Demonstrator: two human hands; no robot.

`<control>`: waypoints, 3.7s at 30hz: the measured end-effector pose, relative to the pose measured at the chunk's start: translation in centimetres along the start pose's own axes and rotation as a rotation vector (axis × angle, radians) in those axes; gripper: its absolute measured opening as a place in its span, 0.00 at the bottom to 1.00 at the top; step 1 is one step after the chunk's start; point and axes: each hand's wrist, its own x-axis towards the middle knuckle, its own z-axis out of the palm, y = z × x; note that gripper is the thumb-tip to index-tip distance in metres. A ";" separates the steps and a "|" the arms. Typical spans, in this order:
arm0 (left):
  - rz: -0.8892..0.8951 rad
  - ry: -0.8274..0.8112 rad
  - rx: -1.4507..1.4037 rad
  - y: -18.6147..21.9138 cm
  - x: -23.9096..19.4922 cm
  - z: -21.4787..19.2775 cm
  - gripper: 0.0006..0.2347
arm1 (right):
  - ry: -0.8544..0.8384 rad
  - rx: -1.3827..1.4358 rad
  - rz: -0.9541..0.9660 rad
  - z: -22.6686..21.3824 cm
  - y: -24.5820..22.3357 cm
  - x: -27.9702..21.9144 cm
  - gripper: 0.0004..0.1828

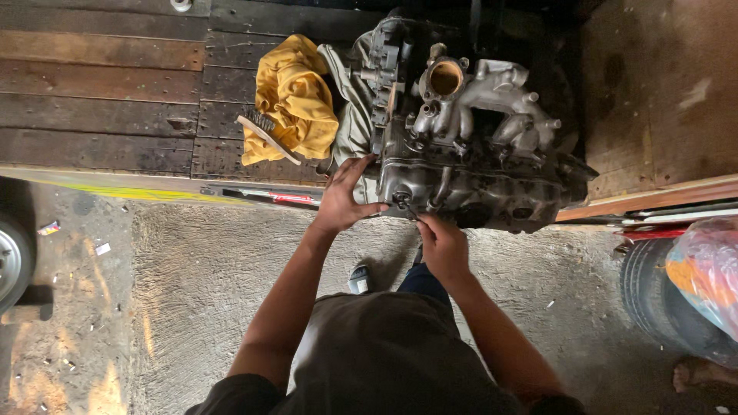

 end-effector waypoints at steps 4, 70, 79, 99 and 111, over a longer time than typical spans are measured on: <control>-0.021 -0.011 -0.036 0.1 -0.1 0.0 0.47 | -0.148 -0.167 -0.146 -4.2 -2.0 2.2 0.10; 0.051 0.055 -0.090 0.3 -0.1 -0.3 0.45 | -0.077 0.450 0.292 3.3 0.7 -0.6 0.11; -0.026 -0.002 -0.053 -0.4 -0.1 0.5 0.48 | -0.395 -0.250 0.116 -3.9 -2.9 3.0 0.09; -0.030 -0.004 -0.053 -0.7 0.0 0.9 0.50 | -0.560 -0.651 -0.293 -8.8 -8.8 10.0 0.06; -0.049 -0.024 -0.065 -0.7 0.1 1.0 0.50 | -0.421 0.496 0.506 -5.6 0.7 1.1 0.10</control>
